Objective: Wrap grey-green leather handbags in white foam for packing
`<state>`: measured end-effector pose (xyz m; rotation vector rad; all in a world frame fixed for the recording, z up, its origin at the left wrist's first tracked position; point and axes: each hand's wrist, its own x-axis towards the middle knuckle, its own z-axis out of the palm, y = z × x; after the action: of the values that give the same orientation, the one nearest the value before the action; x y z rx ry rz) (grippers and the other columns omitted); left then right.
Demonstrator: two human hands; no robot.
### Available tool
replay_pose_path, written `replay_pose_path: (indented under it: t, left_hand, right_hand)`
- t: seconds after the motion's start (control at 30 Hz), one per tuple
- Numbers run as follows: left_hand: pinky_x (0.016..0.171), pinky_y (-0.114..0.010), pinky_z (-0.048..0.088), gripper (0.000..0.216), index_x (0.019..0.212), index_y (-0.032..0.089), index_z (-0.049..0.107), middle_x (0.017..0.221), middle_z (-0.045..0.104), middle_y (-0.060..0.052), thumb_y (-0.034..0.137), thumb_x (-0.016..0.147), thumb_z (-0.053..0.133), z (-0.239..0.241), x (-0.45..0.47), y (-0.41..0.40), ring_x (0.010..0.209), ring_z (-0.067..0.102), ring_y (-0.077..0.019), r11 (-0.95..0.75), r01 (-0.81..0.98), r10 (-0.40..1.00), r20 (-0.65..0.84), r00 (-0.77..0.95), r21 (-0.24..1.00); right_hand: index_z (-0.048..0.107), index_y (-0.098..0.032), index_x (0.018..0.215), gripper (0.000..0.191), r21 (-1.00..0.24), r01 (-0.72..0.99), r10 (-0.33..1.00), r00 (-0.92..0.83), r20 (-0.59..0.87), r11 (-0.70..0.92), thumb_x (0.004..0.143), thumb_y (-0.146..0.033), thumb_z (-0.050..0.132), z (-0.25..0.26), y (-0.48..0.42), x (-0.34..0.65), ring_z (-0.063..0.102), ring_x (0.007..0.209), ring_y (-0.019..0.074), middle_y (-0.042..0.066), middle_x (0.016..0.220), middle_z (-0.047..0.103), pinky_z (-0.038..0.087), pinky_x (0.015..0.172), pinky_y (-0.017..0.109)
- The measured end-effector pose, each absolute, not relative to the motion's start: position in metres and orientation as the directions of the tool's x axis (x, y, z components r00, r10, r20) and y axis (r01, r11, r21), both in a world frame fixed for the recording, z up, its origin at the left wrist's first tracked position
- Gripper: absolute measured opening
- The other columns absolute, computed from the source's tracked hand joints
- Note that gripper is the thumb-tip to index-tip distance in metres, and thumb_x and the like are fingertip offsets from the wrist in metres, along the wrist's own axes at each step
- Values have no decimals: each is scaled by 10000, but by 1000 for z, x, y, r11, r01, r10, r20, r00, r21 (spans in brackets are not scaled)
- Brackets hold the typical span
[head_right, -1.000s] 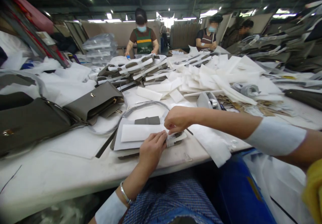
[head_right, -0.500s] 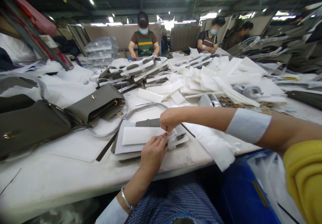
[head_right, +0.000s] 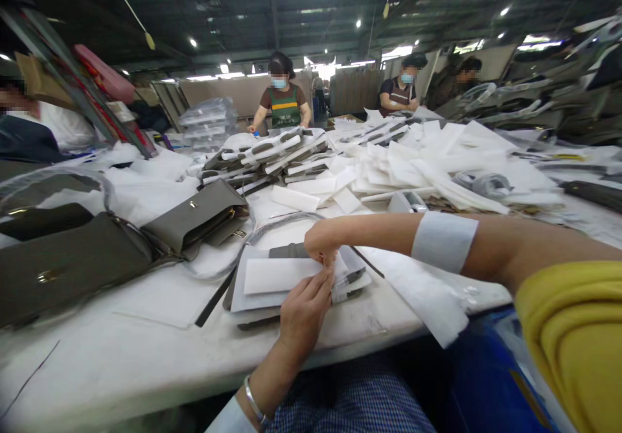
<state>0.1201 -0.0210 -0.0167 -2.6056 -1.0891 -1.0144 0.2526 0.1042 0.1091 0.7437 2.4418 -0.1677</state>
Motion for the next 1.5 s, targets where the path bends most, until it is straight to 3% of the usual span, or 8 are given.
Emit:
replay_pose_path:
  t: [0.23,0.5,0.8,1.03,1.13,1.27,1.37,1.5]
  left_hand:
    - [892,-342,569,314,1209,198,620,1228,694,-31,154,898,641,-15,121,-21,1015,645,-198,-737,656,580,654,486,166]
    - [875,-324,578,284,1177,184,638,1160,718,-29,165,895,647,-10,121,-23,971,648,-189,-757,630,550,687,475,171]
    - [880,-338,586,273,1174,196,640,1155,720,-37,152,906,618,-9,122,-22,973,659,-197,-753,634,556,686,469,176]
    - [878,-310,579,270,1158,190,644,1133,727,-22,144,892,639,-8,122,-23,977,658,-180,-759,633,520,724,453,149]
    - [904,-304,569,282,1180,193,639,1162,720,-19,153,900,634,-12,122,-23,1005,655,-176,-757,636,515,734,442,148]
    - [911,-333,570,288,1204,194,632,1184,715,-36,168,917,618,-16,122,-22,1030,658,-191,-750,646,527,720,453,142]
    - [917,-346,568,292,1217,196,628,1190,713,-45,168,927,601,-15,122,-23,1040,660,-200,-747,647,538,708,458,149]
    - [927,-339,567,300,1221,188,624,1202,709,-41,168,922,610,-12,121,-24,1049,654,-196,-751,642,545,693,472,154]
  right_hand:
    - [802,-253,802,169,64,568,512,-680,-525,820,650,-323,831,107,106,257,514,537,115,-25,642,711,276,546,248]
    - [769,-240,765,382,141,632,623,-658,-422,762,579,-567,834,102,126,266,591,617,161,-1,699,723,292,571,256]
    - [744,-202,757,434,-144,749,650,-640,-410,647,511,-542,853,75,157,286,541,575,132,-9,696,712,336,567,244]
    - [770,-177,933,330,-198,817,788,-575,-220,541,770,-452,687,79,161,310,672,791,217,73,873,761,446,712,282]
    - [685,-187,1230,521,-250,812,804,-572,-162,527,821,-503,624,71,138,319,674,993,258,97,1115,738,470,842,303]
    - [424,-182,1495,903,-383,785,798,-578,-169,487,727,-566,704,50,112,320,592,1187,304,114,1318,643,428,1005,345]
    - [407,-169,1503,911,-452,800,825,-525,-211,394,720,-513,719,42,114,315,621,1132,279,103,1267,671,441,987,322]
    - [566,-164,1388,775,-492,796,819,-517,-249,353,690,-444,751,43,132,312,684,973,235,57,1111,741,502,848,258]
